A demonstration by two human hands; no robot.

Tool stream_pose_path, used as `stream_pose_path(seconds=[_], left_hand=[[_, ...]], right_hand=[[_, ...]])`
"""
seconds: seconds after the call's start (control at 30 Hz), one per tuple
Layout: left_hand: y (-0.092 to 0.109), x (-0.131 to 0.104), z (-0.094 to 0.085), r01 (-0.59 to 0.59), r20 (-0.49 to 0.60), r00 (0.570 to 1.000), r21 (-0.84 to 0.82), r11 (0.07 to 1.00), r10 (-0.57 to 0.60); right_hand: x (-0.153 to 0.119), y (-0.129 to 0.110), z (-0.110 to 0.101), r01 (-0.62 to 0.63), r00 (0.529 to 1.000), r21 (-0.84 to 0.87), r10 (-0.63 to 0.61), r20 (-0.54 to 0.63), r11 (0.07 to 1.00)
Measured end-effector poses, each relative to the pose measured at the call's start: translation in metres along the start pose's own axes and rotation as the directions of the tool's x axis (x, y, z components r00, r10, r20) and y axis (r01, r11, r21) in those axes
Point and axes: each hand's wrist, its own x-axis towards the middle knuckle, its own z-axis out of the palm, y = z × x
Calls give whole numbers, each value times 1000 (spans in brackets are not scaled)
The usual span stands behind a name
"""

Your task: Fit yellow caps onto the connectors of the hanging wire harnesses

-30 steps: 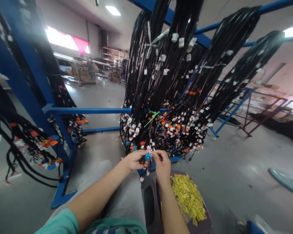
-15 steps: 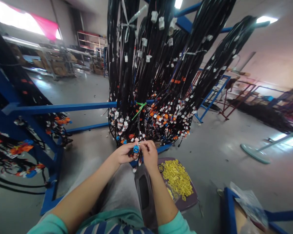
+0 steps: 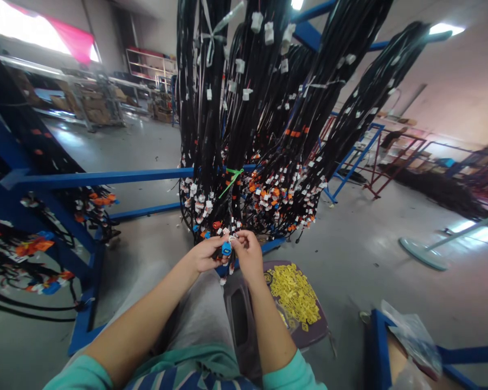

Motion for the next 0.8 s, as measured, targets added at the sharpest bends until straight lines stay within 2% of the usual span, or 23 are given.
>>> stream_pose_path(seconds=[0.13,0.3,0.4,0.63,0.73,0.8], left_hand=[[-2,-2,3,-43,-47,998,100,994,48],[-5,-3,4,-81,-40,995,175,981,89],[-8,-2,-4,-83,-40,995,210,974,93],[-6,-8,-26,-72,-39,995,287,955,87],[-3,-10,-29,-81,-27,995,312,947,94],[-5,-10,-30,-88,-1,995,355,931,95]], right_hand=[[3,-1,-2,-111,991,44,107,83,993],[5,1,-2,-179,981,69,172,94,981],[4,6,0,-193,975,88,182,128,977],[-3,24,6,-282,932,216,213,295,935],[5,26,3,-282,930,240,204,306,929],[16,27,1,-315,913,237,225,341,919]])
